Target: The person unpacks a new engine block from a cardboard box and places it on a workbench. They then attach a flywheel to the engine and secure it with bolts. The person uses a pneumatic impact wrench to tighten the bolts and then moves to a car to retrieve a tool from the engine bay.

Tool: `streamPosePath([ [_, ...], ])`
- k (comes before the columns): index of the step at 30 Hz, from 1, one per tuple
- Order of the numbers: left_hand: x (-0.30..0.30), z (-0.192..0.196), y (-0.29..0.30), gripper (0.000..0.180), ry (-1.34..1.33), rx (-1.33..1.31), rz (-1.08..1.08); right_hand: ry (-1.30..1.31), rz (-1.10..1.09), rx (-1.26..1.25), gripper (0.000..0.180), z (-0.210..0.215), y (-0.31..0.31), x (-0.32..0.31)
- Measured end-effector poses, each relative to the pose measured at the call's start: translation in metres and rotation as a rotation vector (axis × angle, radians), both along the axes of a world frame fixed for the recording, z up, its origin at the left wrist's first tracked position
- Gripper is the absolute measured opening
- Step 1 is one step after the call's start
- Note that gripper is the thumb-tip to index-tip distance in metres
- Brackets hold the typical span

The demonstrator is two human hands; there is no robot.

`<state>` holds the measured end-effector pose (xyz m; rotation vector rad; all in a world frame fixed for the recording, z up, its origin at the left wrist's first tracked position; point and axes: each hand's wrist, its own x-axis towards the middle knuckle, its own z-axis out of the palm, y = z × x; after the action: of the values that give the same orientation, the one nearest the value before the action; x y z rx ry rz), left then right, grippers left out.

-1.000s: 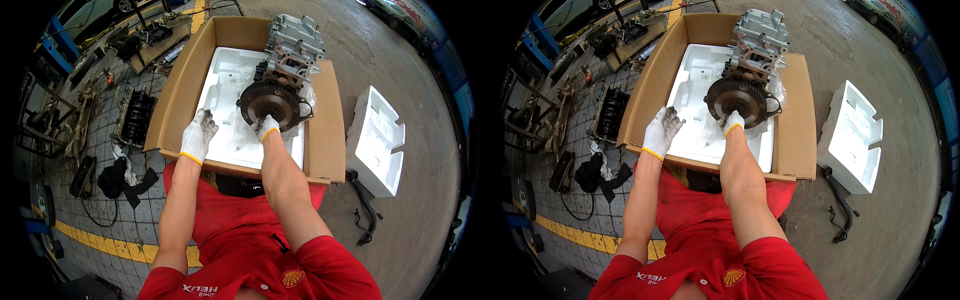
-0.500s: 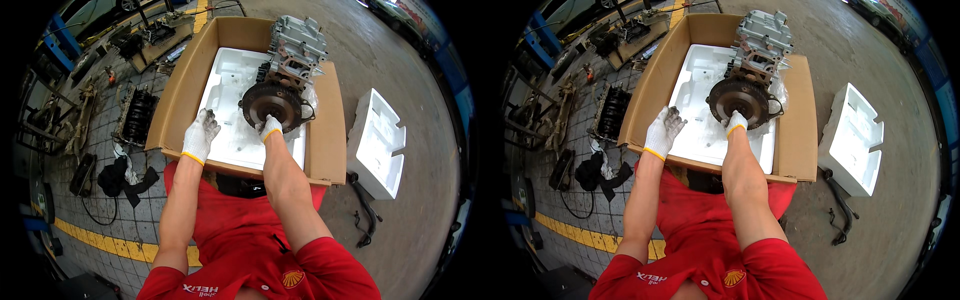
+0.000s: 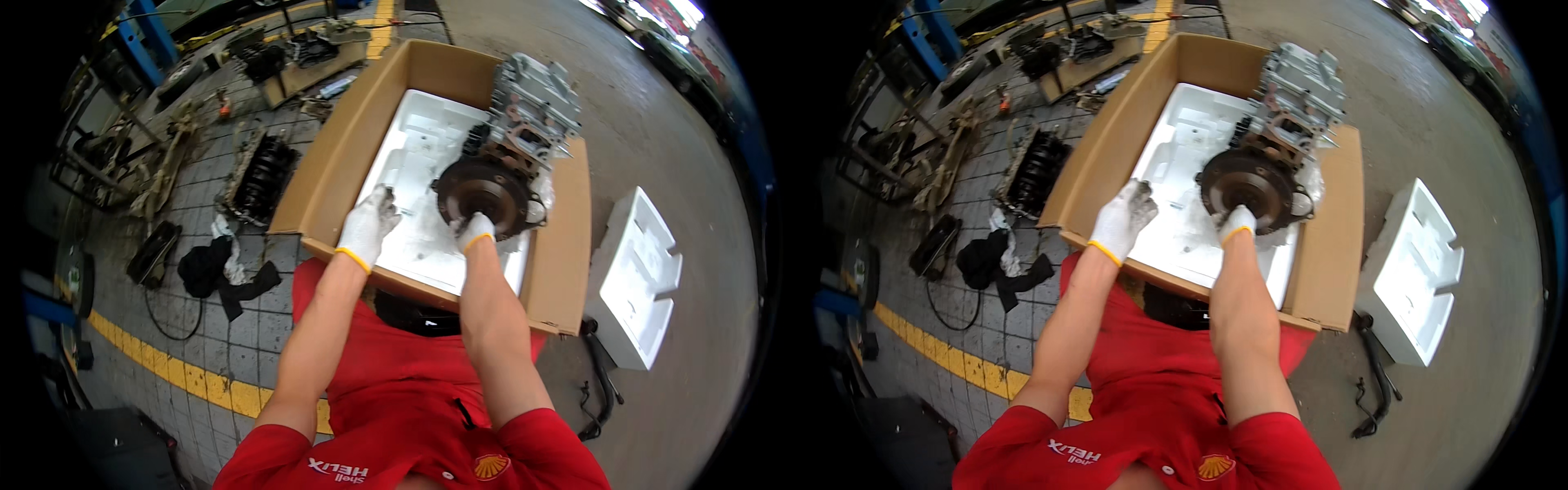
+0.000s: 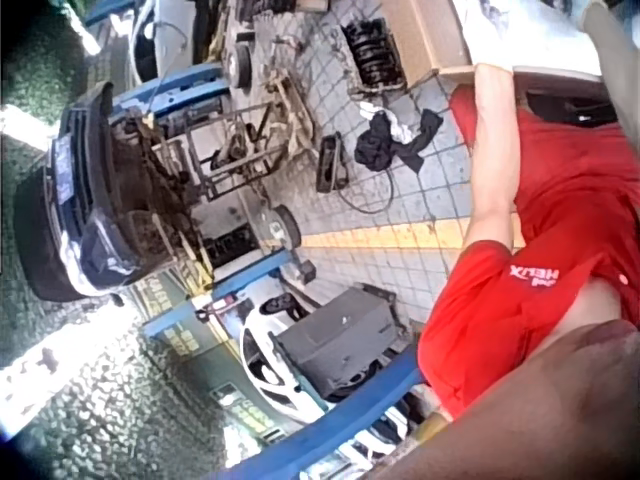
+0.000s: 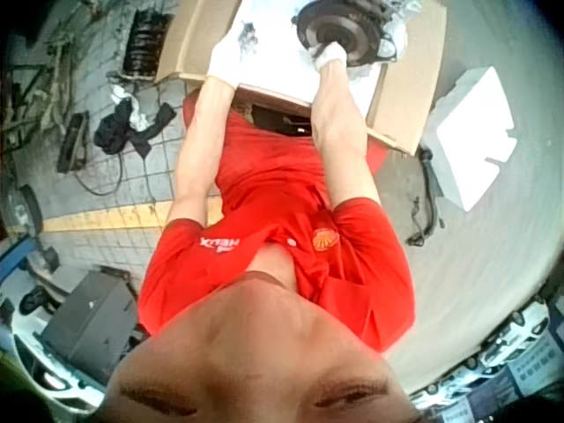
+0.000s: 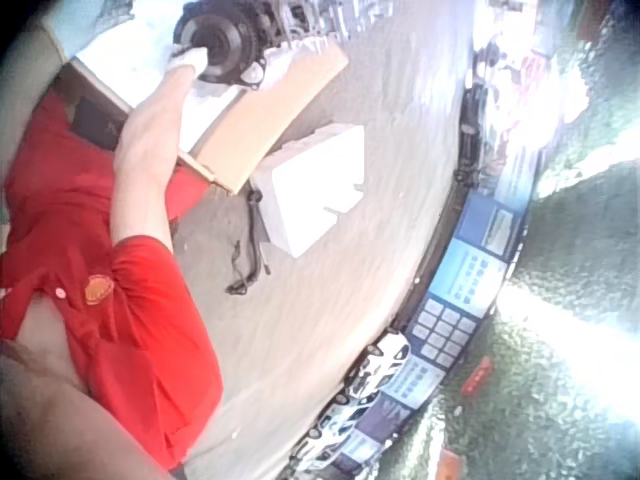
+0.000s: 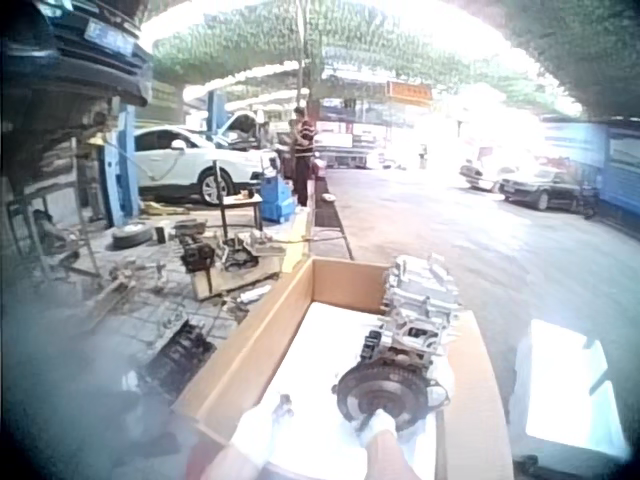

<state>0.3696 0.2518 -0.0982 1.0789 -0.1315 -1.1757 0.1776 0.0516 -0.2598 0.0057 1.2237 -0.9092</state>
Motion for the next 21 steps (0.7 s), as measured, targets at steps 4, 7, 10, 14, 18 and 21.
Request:
streamPosePath([
  [4,-0.002,-0.002,0.000,0.029,-0.037,-0.028,-0.002,0.011,0.114,-0.040,0.036,0.008,0.004,-0.005],
  [7,-0.005,-0.002,0.001,0.031,-0.069,-0.057,-0.042,-0.013,0.142,0.000,0.046,0.017,0.007,-0.007],
  [10,-0.008,0.002,0.001,0.033,-0.047,-0.029,0.013,-0.011,0.156,0.002,0.042,0.024,0.007,-0.007],
  [14,-0.008,0.004,0.002,0.031,-0.058,-0.044,-0.018,-0.003,0.143,-0.009,0.041,0.023,0.007,-0.008],
  [18,-0.009,0.008,0.003,0.029,-0.053,-0.051,-0.005,-0.025,0.158,-0.013,0.040,0.028,0.010,-0.008],
  [21,-0.009,0.009,0.003,0.030,-0.059,-0.051,-0.019,-0.037,0.132,-0.022,0.044,0.031,0.010,-0.007],
])
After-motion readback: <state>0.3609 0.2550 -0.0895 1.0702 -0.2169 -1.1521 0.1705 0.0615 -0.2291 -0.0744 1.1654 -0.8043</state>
